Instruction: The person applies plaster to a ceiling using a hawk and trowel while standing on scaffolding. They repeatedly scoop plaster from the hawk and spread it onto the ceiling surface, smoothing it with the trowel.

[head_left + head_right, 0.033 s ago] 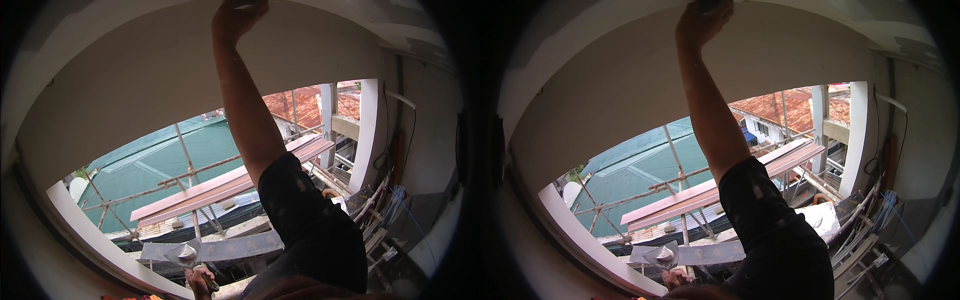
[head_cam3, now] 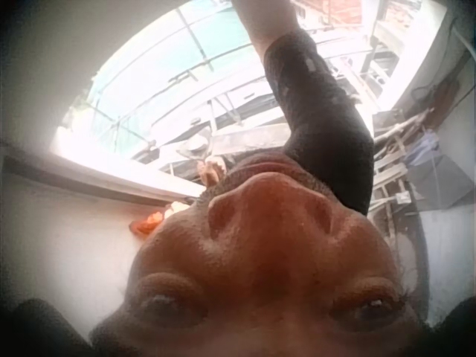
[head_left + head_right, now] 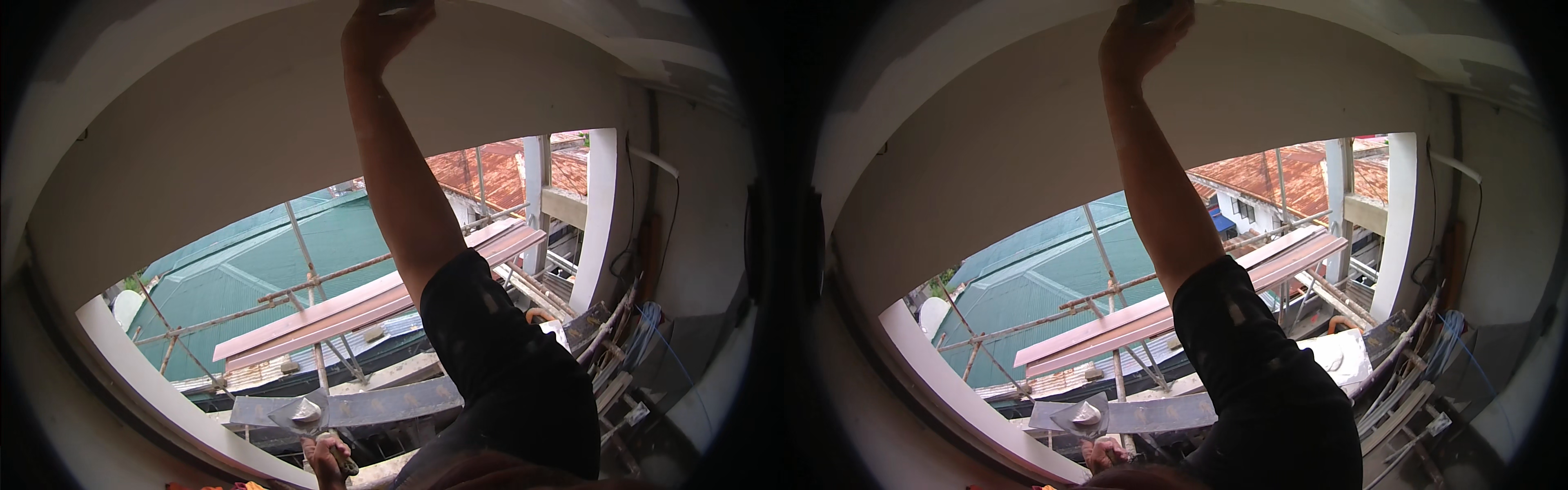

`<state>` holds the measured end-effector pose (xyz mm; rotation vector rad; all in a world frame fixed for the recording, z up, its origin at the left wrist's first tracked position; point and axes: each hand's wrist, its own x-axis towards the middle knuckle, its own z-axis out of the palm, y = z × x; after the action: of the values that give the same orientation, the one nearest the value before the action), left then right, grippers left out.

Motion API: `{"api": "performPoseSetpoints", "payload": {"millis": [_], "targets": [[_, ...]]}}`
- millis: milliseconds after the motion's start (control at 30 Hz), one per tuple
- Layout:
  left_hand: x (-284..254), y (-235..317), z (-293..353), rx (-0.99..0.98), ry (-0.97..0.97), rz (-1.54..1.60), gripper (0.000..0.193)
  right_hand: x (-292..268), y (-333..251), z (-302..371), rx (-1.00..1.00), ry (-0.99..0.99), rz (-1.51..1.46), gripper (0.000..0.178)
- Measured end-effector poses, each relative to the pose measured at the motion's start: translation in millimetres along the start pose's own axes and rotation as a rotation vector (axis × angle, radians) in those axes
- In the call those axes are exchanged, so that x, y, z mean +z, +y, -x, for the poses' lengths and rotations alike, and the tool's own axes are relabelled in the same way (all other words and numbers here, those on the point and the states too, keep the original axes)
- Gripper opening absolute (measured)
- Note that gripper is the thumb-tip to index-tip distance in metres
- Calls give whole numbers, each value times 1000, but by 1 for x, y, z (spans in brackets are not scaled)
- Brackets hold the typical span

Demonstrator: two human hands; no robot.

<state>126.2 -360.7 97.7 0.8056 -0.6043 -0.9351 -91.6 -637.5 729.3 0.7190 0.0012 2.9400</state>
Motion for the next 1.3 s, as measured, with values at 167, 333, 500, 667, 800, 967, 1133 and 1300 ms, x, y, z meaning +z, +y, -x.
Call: {"api": "performPoseSetpoints", "payload": {"millis": [167, 333, 500, 667, 800, 967, 1133, 1300], "targets": [[52, 15, -8, -120, -21, 5, 49, 6, -15, 19, -29, -45, 3, 63], [120, -15, -68, -392, -367, -49, 31, -28, -37, 36, 59, -244, -87, 49], [184, -37, -87, -724, -674, 194, 42, -213, -80, 27, 356, -925, -27, 26], [236, -26, -77, -1027, -1018, 635, 54, -436, -80, -37, 625, -915, 376, 21], [301, -43, -85, -1094, -1143, 668, 51, -533, -76, -44, 912, -1116, 598, 28], [341, -50, -90, -1064, -1180, 623, 56, -538, -67, -71, 575, -1524, 709, 29], [397, -6, -107, -639, -1131, 607, 67, -590, -6, -89, 553, -1521, 765, 25], [499, 69, -170, -485, -1141, 455, 57, -584, 25, -96, 850, -1012, 796, 27]]}}
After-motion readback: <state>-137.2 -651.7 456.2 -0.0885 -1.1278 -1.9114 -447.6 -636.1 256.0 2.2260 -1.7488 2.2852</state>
